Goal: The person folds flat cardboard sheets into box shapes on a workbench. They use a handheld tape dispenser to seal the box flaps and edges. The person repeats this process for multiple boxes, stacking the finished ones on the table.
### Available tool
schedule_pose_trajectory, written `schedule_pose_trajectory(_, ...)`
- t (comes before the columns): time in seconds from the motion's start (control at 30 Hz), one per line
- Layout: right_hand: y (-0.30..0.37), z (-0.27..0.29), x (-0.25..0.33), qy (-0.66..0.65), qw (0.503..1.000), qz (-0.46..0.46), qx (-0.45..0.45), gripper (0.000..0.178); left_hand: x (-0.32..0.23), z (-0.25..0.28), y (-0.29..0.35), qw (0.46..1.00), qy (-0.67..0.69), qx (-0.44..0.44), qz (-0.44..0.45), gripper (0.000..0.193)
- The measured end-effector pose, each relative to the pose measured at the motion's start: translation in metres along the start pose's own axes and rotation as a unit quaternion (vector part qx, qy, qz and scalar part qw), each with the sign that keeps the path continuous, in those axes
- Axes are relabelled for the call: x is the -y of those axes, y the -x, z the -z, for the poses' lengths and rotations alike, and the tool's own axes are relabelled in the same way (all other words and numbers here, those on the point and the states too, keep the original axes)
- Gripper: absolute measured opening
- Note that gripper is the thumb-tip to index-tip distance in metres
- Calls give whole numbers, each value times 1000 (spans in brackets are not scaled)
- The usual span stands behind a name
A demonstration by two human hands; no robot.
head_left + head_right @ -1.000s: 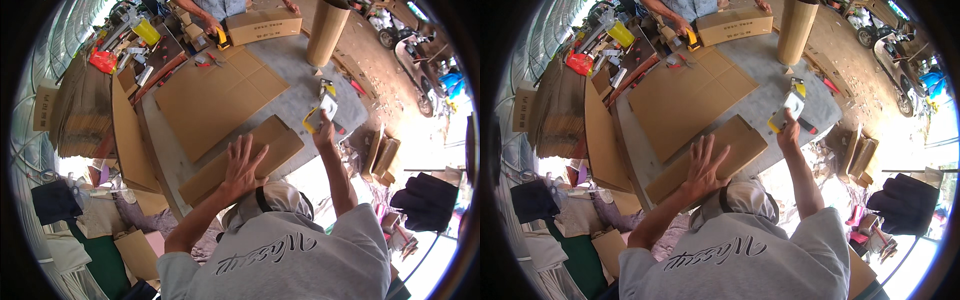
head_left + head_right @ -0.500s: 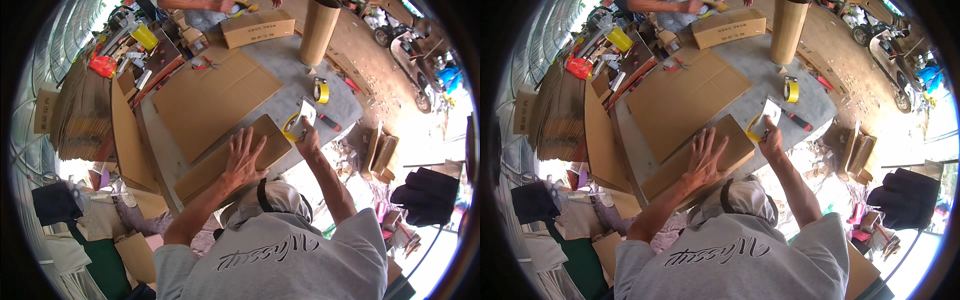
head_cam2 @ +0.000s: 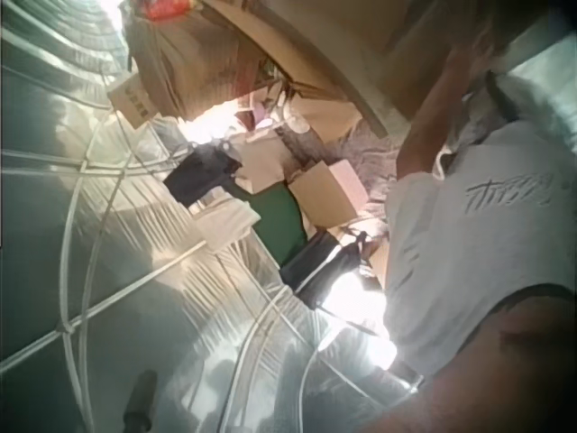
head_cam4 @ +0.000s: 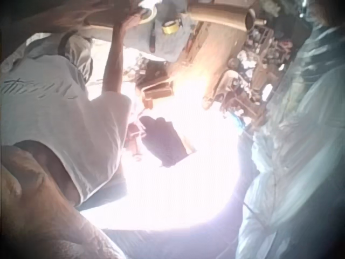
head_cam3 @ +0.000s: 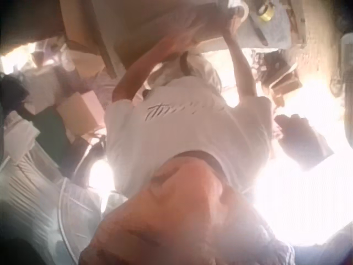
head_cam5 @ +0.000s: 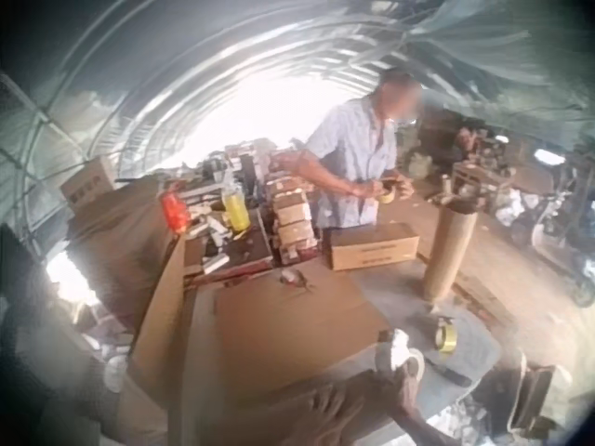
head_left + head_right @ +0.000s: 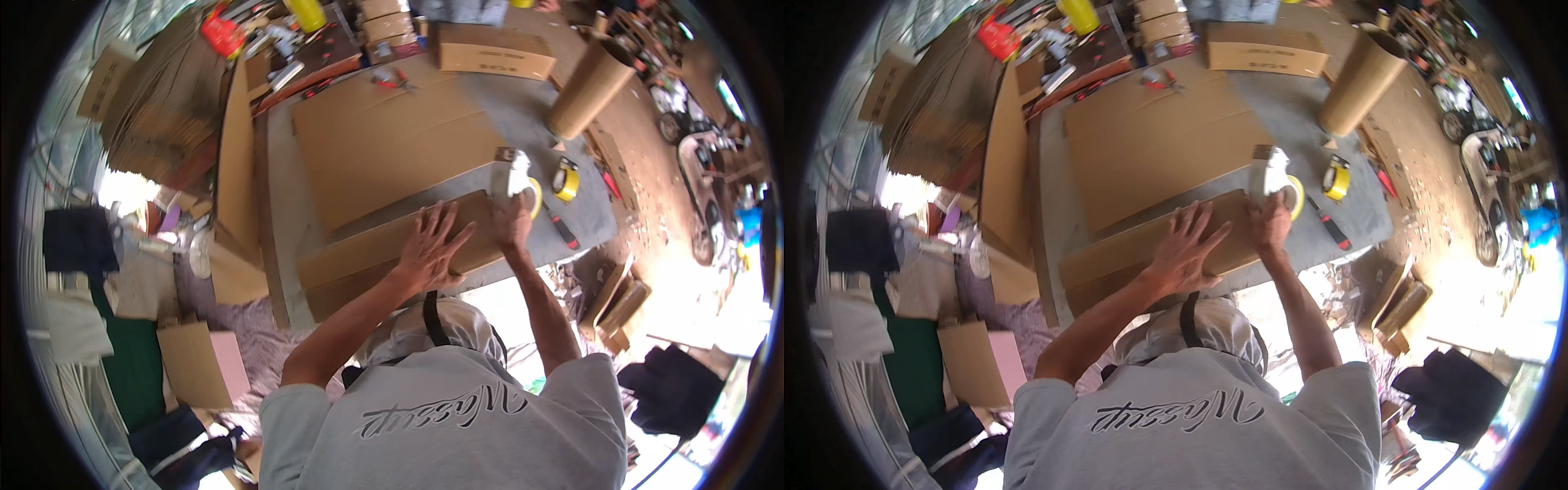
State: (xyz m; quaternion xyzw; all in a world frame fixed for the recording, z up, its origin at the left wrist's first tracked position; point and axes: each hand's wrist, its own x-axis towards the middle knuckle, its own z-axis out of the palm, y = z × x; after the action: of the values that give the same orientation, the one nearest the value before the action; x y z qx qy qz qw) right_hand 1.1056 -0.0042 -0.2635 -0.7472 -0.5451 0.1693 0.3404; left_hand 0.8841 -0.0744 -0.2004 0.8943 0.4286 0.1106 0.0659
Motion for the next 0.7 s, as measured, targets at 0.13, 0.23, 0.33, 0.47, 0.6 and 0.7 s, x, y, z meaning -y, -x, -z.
schedule_pose_trajectory(0.13,7,-6,-36,-9,987,133,-91,53,1,-6,4,1000,16,-17,9,110)
schedule_pose_trajectory(0.23,8,-1,-32,56,990,117,-46,59,3,-9,8,999,21,-18,20,110)
schedule_pose_trajectory(0.33,6,4,-28,159,976,146,14,66,5,-18,6,999,17,-26,25,107)
schedule_pose_trajectory(0.47,8,7,-7,139,983,112,40,65,12,-31,10,995,33,-86,28,90)
schedule_pose_trajectory(0.6,4,10,-5,127,986,97,50,68,35,-13,71,970,-35,-112,214,84)
schedule_pose_trajectory(0.7,4,8,-23,113,989,77,61,70,63,20,144,898,-98,-50,426,88)
